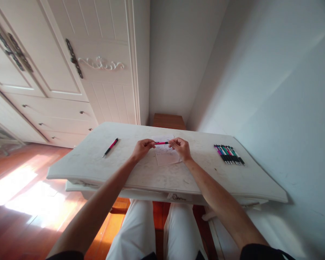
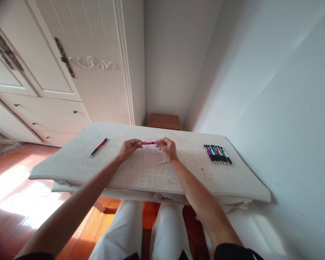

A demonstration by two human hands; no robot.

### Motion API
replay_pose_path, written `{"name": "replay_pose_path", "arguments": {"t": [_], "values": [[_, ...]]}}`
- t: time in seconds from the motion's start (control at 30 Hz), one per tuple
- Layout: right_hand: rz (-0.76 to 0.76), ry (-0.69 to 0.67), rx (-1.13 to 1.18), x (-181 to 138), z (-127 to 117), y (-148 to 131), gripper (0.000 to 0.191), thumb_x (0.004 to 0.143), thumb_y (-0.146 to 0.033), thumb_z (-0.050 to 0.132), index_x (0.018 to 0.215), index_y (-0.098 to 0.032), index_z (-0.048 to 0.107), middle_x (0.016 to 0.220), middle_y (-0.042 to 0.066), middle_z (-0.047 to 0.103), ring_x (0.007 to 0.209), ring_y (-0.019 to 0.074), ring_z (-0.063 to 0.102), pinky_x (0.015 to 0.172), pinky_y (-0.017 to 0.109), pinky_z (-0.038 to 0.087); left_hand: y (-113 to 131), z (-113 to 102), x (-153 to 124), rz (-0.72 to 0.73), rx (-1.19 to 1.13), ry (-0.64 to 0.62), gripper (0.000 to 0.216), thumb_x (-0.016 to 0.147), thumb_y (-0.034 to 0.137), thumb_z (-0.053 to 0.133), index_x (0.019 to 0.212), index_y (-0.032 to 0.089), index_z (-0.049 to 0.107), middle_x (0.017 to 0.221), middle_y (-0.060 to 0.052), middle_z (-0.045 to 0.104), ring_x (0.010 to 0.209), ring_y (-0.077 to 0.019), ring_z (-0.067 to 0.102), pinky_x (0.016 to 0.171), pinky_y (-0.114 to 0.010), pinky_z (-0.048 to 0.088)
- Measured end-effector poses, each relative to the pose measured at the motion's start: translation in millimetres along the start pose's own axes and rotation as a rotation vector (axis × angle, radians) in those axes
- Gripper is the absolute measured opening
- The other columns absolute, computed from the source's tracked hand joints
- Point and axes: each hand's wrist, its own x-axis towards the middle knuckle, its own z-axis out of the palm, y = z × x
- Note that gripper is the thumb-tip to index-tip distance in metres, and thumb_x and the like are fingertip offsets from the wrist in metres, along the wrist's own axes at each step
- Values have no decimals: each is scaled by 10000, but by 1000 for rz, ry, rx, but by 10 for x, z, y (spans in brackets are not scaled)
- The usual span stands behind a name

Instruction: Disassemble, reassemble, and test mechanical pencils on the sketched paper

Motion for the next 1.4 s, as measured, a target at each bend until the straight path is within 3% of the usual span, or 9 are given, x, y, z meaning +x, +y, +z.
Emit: {"name": "replay_pose_path", "arguments": {"t": [0.13,0.3,0.6,0.8,0.93,1.0,1.1,1.23,1.4], "values": [[-3,-4,-13,10,-6,33,359,692,-528,708,715,-173,655,625,43,685,535,137,582,543,258,492,-11,7,5,40,60,39,260,738,427,653,823,191,724,807,-43,732,750,-192,638,686,-291,475],[20,-24,-12,25,-21,52,379,691,-541,702,711,-167,647,616,44,683,526,135,579,540,255,489,10,9,-10,47,68,45,269,714,425,673,831,186,717,780,-45,725,717,-186,629,644,-287,475],[45,-46,-27,40,-22,64,379,700,-545,692,674,-172,632,590,40,664,512,130,558,527,248,466,30,23,-22,83,96,78,211,734,383,655,808,193,711,798,-43,715,728,-180,620,702,-301,481],[78,-163,77,115,-80,95,430,667,-572,720,788,-163,666,727,54,700,657,150,622,659,271,498,29,10,-8,84,116,123,175,736,346,635,788,192,701,793,-36,707,719,-171,603,668,-286,451],[43,-73,132,208,-246,86,513,760,-655,576,881,-165,664,830,80,705,722,156,636,696,278,502,6,-4,7,45,94,152,192,729,356,633,790,184,694,777,-33,698,725,-170,598,644,-273,429],[27,11,54,257,-356,113,515,797,-652,519,900,-167,657,854,85,703,727,158,632,677,274,495,-13,-8,15,30,78,167,207,721,367,639,790,178,690,799,-39,700,740,-171,601,656,-273,432],[-5,85,-283,300,-502,206,371,780,-531,601,843,-172,669,833,66,696,735,164,613,694,279,475,-45,-15,27,1,67,181,224,705,372,649,798,172,690,828,-46,704,750,-171,604,664,-271,440],[-26,-98,-681,282,-596,333,166,711,-321,708,817,-194,727,807,38,681,706,156,591,718,277,452,-77,-29,43,-21,80,220,224,711,365,640,805,170,697,810,-45,705,759,-178,609,689,-276,452],[-68,-236,-784,260,-597,355,88,691,-162,698,754,-200,747,777,35,664,665,143,578,681,256,437,-79,-49,43,-21,58,215,263,747,411,619,783,162,696,784,-47,704,752,-180,613,729,-285,455]]}}
